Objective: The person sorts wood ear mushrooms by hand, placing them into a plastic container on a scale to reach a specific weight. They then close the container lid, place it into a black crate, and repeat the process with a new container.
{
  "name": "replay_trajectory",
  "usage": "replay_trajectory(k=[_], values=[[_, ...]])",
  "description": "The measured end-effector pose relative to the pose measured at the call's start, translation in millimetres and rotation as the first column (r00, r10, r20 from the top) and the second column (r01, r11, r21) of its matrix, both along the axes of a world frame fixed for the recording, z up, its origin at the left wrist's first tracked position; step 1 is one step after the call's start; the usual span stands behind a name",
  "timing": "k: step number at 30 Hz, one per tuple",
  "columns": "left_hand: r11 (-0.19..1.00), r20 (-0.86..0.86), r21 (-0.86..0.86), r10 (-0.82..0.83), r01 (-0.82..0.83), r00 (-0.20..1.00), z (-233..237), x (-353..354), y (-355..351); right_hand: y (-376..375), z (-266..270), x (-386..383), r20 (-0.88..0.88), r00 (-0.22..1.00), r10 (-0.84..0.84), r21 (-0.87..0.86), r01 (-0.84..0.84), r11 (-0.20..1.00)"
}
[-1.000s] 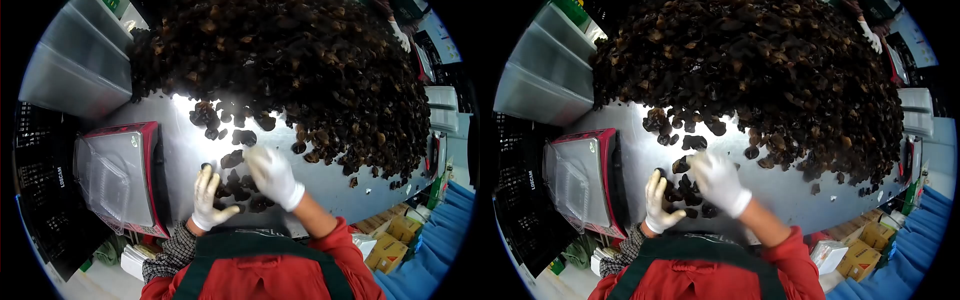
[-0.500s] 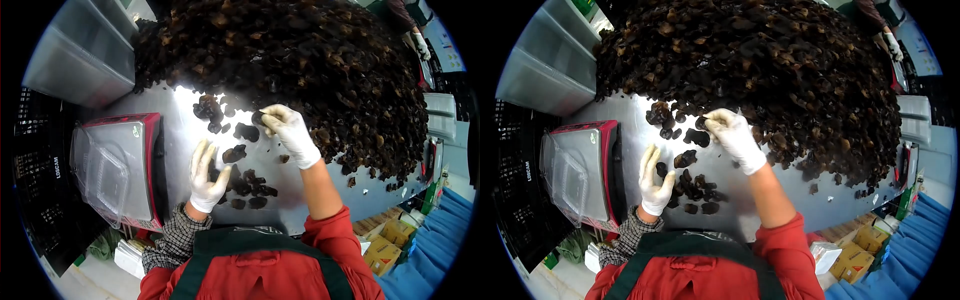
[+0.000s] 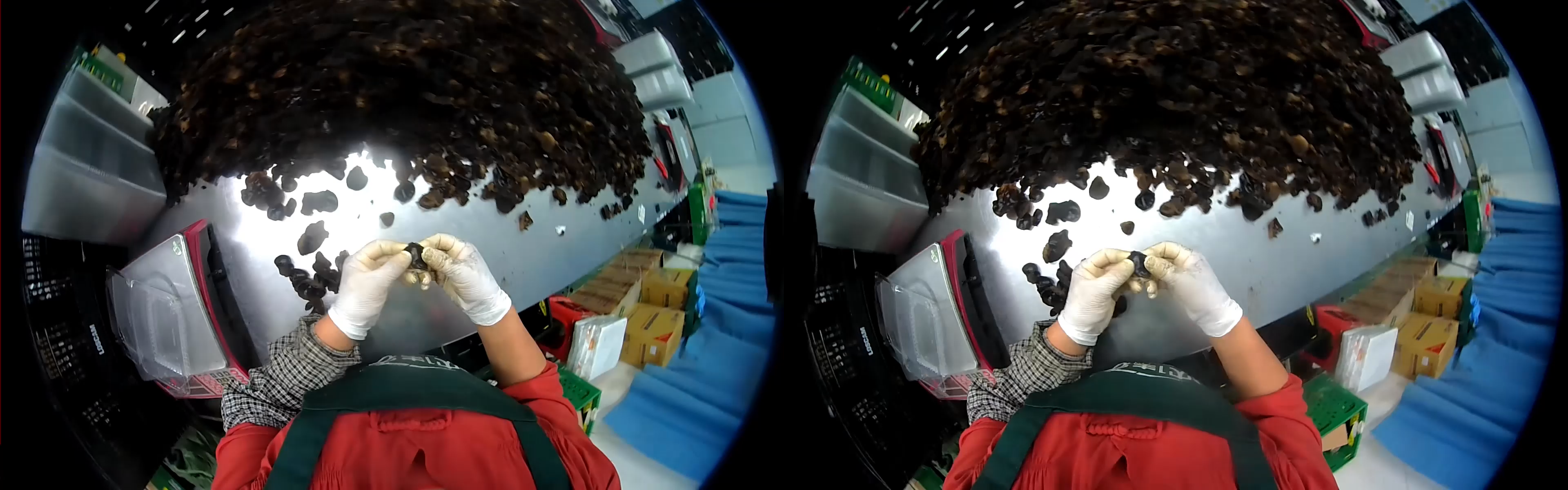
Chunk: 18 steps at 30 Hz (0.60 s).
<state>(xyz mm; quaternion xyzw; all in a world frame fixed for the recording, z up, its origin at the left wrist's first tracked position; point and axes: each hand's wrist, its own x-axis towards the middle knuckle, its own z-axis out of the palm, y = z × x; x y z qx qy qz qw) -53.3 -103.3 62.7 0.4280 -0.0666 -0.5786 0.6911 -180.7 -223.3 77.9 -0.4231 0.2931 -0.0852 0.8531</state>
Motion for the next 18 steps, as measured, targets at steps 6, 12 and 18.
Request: replay_trajectory(k=[6, 12, 18], values=[[0.848, 0.474, 0.114, -0.504, 0.518, 0.722, 15.5, -59.3, -2.2, 6.9, 14.0, -125.0, -0.3, 0.951, -0.076, -0.197, 0.017, 0.98], [0.982, 0.928, 0.111, -0.046, -0.155, 0.371, 0.1, 61.7, 23.0, 1.4, -10.7, -288.7, -0.736, 0.445, -0.51, -0.637, -0.71, 0.301], [0.812, 0.913, 0.29, -0.394, -0.506, -0.107, -76.0, 161.2, 35.1, -6.3, -17.4, -43.0, -0.335, 0.926, -0.172, -0.942, -0.324, 0.089]])
